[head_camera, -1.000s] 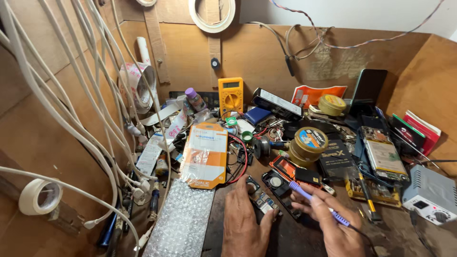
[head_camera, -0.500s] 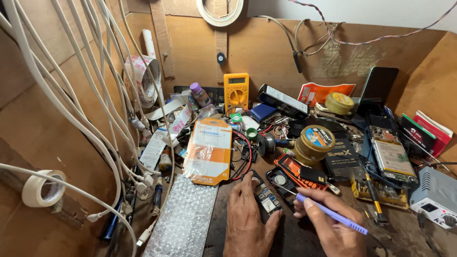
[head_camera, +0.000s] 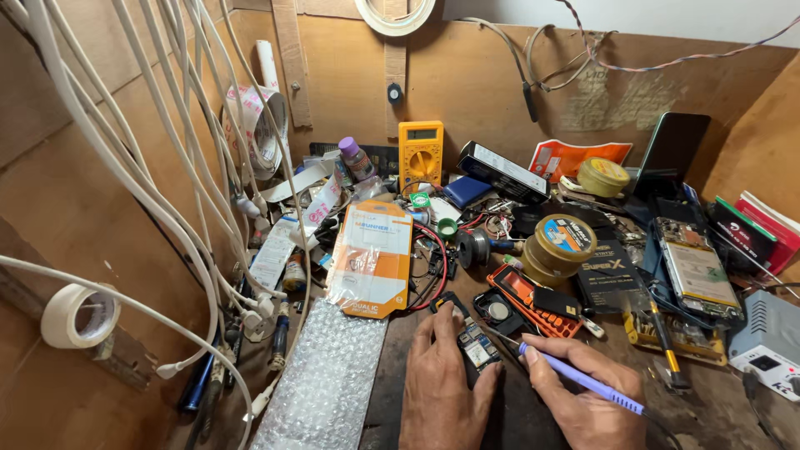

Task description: The person solders components on a circuit board and handles small internal parts of a mobile phone on a repair bench.

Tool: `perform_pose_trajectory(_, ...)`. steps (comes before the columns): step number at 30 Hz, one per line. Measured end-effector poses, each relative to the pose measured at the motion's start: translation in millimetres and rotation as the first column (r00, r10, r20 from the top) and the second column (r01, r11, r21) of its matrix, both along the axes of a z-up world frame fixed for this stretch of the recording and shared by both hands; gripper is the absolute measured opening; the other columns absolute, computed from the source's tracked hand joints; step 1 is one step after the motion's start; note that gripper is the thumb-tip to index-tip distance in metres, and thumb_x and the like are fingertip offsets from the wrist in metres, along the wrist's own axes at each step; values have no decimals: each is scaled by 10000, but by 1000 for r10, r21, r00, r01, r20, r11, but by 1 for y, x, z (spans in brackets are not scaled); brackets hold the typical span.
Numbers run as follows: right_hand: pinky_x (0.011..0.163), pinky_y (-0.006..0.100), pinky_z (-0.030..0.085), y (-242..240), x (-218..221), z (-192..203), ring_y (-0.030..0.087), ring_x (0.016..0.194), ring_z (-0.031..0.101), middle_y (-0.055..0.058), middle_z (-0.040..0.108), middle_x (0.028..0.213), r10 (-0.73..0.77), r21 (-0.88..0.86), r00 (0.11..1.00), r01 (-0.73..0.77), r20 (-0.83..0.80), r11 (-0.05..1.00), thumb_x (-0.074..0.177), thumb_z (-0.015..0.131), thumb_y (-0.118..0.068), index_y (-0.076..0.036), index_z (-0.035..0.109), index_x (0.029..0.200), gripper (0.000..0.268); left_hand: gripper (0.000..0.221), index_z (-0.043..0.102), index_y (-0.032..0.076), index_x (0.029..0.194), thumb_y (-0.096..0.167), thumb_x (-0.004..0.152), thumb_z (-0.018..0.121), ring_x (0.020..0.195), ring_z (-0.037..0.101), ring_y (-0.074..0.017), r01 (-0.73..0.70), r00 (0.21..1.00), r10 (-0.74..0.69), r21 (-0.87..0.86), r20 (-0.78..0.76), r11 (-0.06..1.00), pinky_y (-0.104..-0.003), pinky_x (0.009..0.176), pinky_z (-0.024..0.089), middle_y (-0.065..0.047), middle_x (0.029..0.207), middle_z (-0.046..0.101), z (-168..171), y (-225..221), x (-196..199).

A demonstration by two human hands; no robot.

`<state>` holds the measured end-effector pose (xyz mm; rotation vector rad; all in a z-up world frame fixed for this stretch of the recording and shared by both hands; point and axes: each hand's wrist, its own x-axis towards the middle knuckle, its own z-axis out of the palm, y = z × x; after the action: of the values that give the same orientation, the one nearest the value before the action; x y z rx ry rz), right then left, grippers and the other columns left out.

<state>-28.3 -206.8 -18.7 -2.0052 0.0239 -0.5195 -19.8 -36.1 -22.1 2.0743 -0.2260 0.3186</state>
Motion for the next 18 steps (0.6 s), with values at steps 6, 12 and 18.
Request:
perform_pose_trajectory(6, 719, 241, 610, 0, 0, 3, 105, 782, 790, 91, 803, 886, 38, -23, 999, -37, 27, 999, 773, 787, -44, -6, 817, 1006, 238, 855, 357, -94, 1410, 66, 727, 847, 1301, 495, -400, 14, 1000, -14, 3, 26, 1000, -470, 1084, 377, -260, 1252, 638, -3, 0, 2)
perform_pose_trajectory(12, 709, 241, 616, 2, 1, 0, 105, 768, 792, 89, 800, 877, 12, -89, 999, -7, 52, 996, 762, 799, -48, -16, 822, 994, 235, 840, 362, -86, 1402, 59, 730, 844, 1308, 485, -397, 11, 1000, -11, -16, -23, 1000, -462, 1080, 387, -260, 1257, 628, 0, 0, 2)
perform_pose_trajectory(18, 711, 236, 610, 1, 0, -2, 103, 782, 791, 85, 798, 887, 47, -98, 996, -39, 74, 994, 772, 795, -44, -13, 814, 1008, 239, 843, 368, -102, 1402, 65, 730, 849, 1311, 494, -392, 8, 1000, -8, -21, 8, 1000, -455, 1081, 399, -259, 1260, 630, -3, 0, 2)
